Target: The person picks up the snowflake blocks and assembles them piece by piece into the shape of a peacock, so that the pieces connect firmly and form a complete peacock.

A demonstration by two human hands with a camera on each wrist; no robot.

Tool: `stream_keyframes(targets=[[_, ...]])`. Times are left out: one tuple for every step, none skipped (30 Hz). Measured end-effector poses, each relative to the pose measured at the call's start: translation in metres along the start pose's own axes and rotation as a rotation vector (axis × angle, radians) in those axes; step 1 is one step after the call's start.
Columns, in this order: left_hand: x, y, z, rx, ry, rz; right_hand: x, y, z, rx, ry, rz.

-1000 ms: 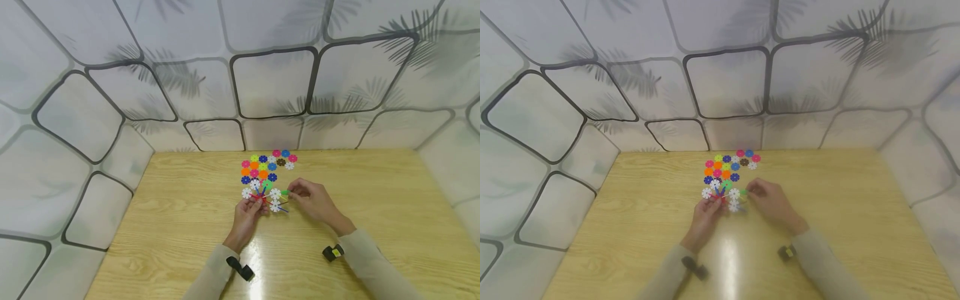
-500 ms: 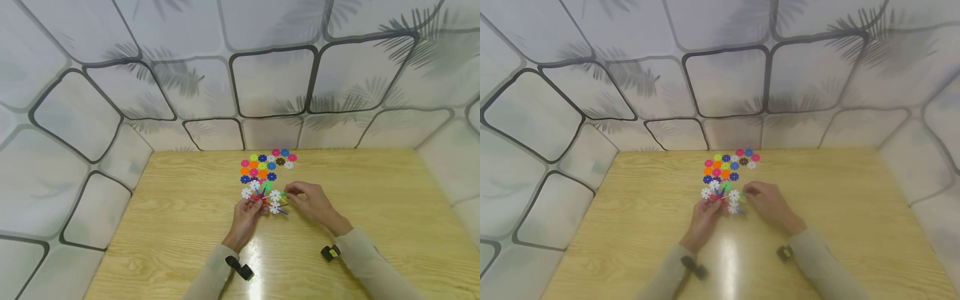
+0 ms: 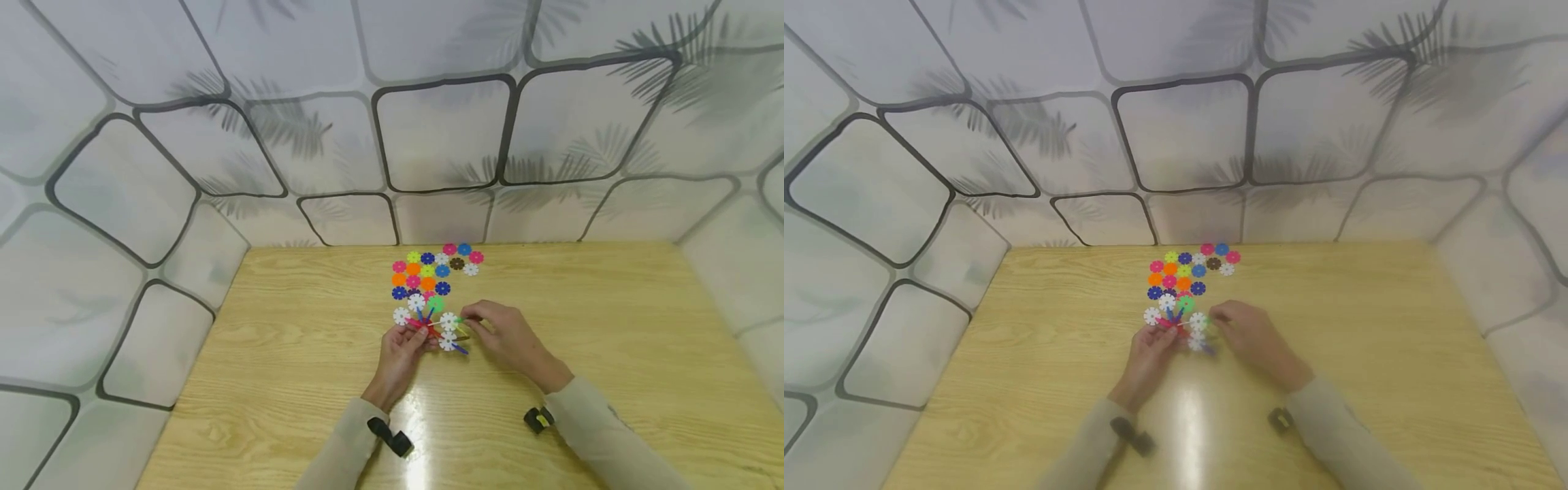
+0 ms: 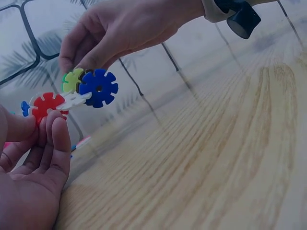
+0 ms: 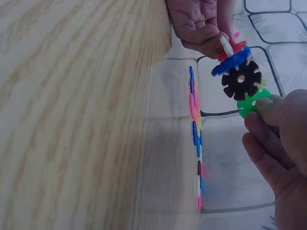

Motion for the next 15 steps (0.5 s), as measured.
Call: stream_keyframes(targets=[[0.0002, -0.0003, 0.0005, 0.003, -0.004, -0.001, 0.0006, -0.0007, -0.0002, 0.002, 0.005, 0.005], [0.0007, -0.0007, 0.0011, 0.003, -0.005, 0.003, 0.0011, -0.0013, -0.0004, 0.004, 0.010, 0.006], [0.0014, -0.0012, 0.0020, 0.002, -0.007, 0.007, 0.0017, -0.0018, -0.0005, 0.007, 0.011, 0.003], [0.0019, -0.0016, 0.0025, -0.004, -0.007, 0.011, 0.0021, -0.0022, -0.0005, 0.007, 0.012, -0.001], [0.0026, -0.0020, 0.0031, -0.010, -0.009, 0.015, 0.0024, -0.0025, -0.0002, 0.005, 0.013, -0.009], [0.0029, -0.0023, 0.0034, -0.013, -0.009, 0.017, 0.0026, -0.0029, 0.0004, 0.000, 0.012, -0.019], [0.0030, -0.0024, 0.0035, -0.017, -0.009, 0.017, 0.0026, -0.0032, 0.0011, -0.005, 0.007, -0.033], [0.0028, -0.0024, 0.0032, -0.022, -0.007, 0.018, 0.0022, -0.0034, 0.0020, -0.010, 0.003, -0.048], [0.0024, -0.0021, 0.0026, -0.024, -0.006, 0.017, 0.0021, -0.0035, 0.0030, -0.018, -0.003, -0.063], [0.0019, -0.0020, 0.0016, -0.026, -0.007, 0.016, 0.0013, -0.0035, 0.0037, -0.024, -0.017, -0.084], [0.0014, -0.0019, 0.0007, -0.028, -0.006, 0.016, 0.0001, -0.0032, 0.0042, -0.028, -0.042, -0.111], [0.0009, -0.0018, -0.0003, -0.030, -0.004, 0.018, -0.0013, -0.0024, 0.0042, -0.031, -0.084, -0.144], [0.0006, -0.0016, -0.0006, -0.035, 0.001, 0.021, -0.0030, -0.0013, 0.0030, -0.027, -0.129, -0.184], [0.0003, -0.0015, -0.0007, -0.041, 0.003, 0.025, -0.0050, 0.0005, 0.0012, -0.015, -0.178, -0.235], [0.0003, -0.0017, -0.0006, -0.047, 0.004, 0.029, -0.0070, 0.0028, -0.0012, 0.001, -0.235, -0.291]])
Point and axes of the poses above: each hand's wrist, its own y-axis away from the middle knuckle, its own z-axis out of the back of the hand, x = y × z, the point moved 2 cm from there along -y, towards the middle knuckle, and after that the axes turned 10 degrees about z, right-handed, at the moved point
